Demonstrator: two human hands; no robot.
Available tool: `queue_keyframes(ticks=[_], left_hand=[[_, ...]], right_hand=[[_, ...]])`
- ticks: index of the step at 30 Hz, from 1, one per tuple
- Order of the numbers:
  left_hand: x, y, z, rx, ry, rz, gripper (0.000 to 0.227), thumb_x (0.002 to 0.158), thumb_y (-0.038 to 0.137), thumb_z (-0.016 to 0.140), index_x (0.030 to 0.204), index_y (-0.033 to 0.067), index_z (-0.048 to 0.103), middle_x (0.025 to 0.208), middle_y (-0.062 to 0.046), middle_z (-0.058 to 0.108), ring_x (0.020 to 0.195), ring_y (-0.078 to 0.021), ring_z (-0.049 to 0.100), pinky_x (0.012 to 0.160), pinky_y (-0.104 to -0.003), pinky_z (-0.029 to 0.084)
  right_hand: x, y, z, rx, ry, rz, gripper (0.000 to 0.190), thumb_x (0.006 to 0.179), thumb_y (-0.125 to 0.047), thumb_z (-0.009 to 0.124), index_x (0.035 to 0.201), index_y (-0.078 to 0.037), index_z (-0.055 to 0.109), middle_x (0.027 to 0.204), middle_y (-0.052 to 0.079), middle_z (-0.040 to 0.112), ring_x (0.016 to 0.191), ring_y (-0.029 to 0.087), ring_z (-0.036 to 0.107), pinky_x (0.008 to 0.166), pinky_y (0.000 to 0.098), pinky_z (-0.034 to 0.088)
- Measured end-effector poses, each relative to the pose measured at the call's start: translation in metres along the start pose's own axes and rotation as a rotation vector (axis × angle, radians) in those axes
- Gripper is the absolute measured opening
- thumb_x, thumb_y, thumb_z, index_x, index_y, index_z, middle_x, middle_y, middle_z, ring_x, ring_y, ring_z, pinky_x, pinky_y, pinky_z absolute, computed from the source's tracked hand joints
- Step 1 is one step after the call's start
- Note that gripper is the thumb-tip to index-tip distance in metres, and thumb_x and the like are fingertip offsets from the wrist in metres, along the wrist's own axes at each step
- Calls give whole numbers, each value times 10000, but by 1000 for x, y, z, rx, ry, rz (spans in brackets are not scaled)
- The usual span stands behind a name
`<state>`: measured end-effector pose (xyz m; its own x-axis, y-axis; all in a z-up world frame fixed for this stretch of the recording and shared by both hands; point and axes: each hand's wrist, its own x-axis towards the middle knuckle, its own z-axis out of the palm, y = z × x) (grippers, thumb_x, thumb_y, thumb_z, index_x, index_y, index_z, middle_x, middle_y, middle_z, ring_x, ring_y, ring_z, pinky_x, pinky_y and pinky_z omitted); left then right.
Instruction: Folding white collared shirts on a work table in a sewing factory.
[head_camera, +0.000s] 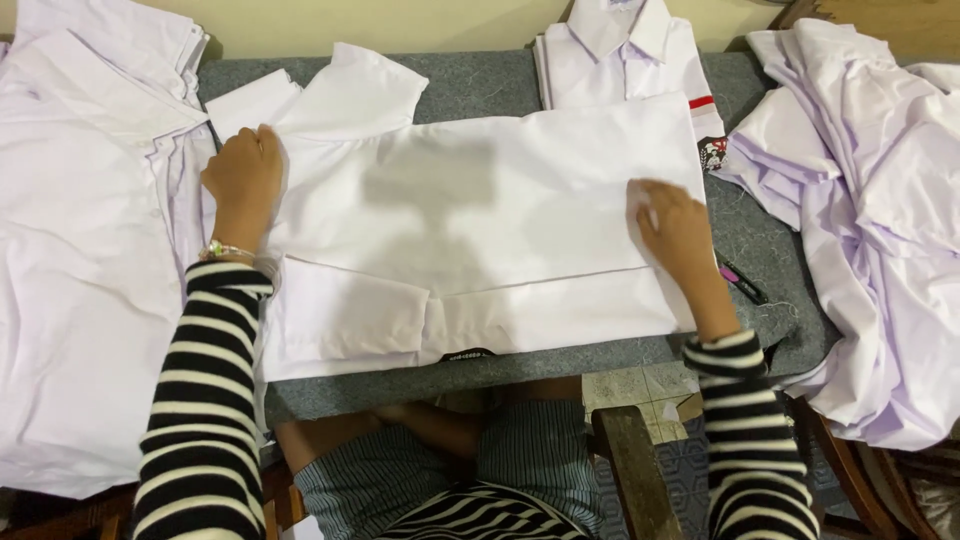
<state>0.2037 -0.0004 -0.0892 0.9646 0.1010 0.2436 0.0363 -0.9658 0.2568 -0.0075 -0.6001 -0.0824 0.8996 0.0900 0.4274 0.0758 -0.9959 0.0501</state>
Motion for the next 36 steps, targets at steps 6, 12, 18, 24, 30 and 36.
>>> queue_keyframes(ticks=[6,12,18,24,30,36], left_hand=[[48,15,36,-89,31,-127,570,1100,427,284,1033,30,687,848,-181,703,842,-451,721,716,-554,516],[35,44,19,-164,126,-176,490,1093,363,360,1009,24,703,829,-174,698,826,-433,730,732,-523,525],[7,57,-14,-264,197,-109,503,1108,363,395,976,9,727,775,-164,684,768,-417,724,718,-511,520],[23,32,10,-201,178,-90,338,1059,326,477,876,139,691,640,-44,635,627,-309,706,629,-404,498],[24,35,5,-172,132,-104,230,1009,277,503,940,166,692,725,-107,709,696,-364,729,664,-421,503],[16,43,-12,-286,153,-112,189,1073,273,541,1009,157,675,880,-147,756,817,-410,736,729,-474,517]], right_hand=[[85,69,49,379,522,2,262,940,49,740,1189,35,658,1062,184,627,883,365,679,799,422,554],[139,131,130,321,155,790,385,971,-587,591,921,-231,729,906,29,726,926,389,694,761,543,499],[145,95,95,242,3,866,706,1050,-776,372,1138,-171,725,1120,105,711,1100,394,609,929,600,400],[142,74,94,53,99,846,598,1078,-685,458,1087,-144,715,1034,124,733,1030,371,610,861,557,391],[138,77,111,-38,291,768,432,1065,-621,545,1001,-205,641,904,73,755,909,322,691,822,486,376],[134,73,92,58,433,590,381,1083,-547,586,1012,-173,597,854,104,753,805,363,727,758,455,464]])
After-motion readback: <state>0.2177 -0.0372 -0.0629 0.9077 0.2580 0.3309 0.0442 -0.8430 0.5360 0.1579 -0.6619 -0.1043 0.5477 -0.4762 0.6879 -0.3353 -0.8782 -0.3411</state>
